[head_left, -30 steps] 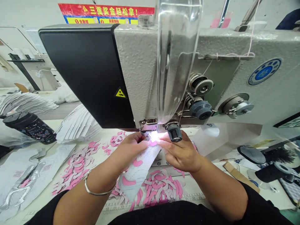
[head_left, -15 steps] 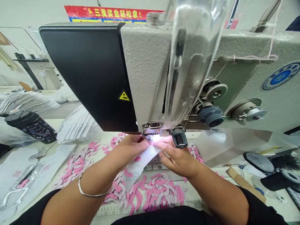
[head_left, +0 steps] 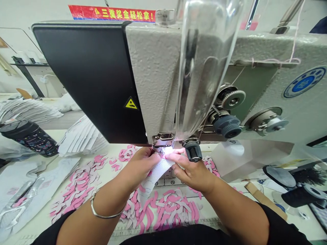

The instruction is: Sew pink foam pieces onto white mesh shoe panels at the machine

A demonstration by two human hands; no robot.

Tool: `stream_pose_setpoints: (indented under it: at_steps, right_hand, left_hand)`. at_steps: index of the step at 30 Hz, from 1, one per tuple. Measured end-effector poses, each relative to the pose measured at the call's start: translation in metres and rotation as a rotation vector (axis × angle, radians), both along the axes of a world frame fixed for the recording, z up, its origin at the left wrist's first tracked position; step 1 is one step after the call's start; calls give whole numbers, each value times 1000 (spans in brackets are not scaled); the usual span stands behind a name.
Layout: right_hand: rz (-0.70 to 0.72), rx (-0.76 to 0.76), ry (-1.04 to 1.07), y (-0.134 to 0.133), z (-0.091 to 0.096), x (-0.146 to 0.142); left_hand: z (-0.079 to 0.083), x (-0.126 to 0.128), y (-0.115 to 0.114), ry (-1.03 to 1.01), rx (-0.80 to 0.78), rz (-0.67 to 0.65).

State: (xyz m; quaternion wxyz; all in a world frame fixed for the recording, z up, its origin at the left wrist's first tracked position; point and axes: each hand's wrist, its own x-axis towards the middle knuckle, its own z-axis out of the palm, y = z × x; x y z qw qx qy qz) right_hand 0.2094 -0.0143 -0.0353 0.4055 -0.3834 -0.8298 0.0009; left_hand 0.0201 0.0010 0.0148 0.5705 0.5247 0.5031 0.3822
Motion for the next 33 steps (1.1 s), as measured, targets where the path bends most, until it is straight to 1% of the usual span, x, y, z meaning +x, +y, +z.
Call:
stream_pose_setpoints:
  at_steps: [5, 10, 14, 16, 21, 27, 29, 33]
  right_hand:
    - [-15, 7, 6, -1, 1, -1]
    - [-13, -25, -17, 0, 1, 1]
    - [-1, -17, -20, 1, 1, 2]
    - [-3, -13, -16, 1, 1, 2]
    - [-11, -23, -9, 0, 1, 1]
    - [-37, -30, -19, -2, 2, -1]
    - [-43, -31, -21, -3, 3, -1]
    - [-57, -27, -31, -4, 2, -2]
  left_hand:
    - [6, 1, -3, 15, -5, 17]
    - [6, 1, -2, -8, -14, 0]
    - [5, 1, 0, 45, 24, -5]
    - [5, 2, 1, 54, 25, -9]
    - [1, 4, 1, -34, -10, 3]
    - [-3, 0, 3, -88, -63, -10]
    - [-4, -1, 4, -87, -83, -19]
    - [-7, -2, 8, -57, -71, 25]
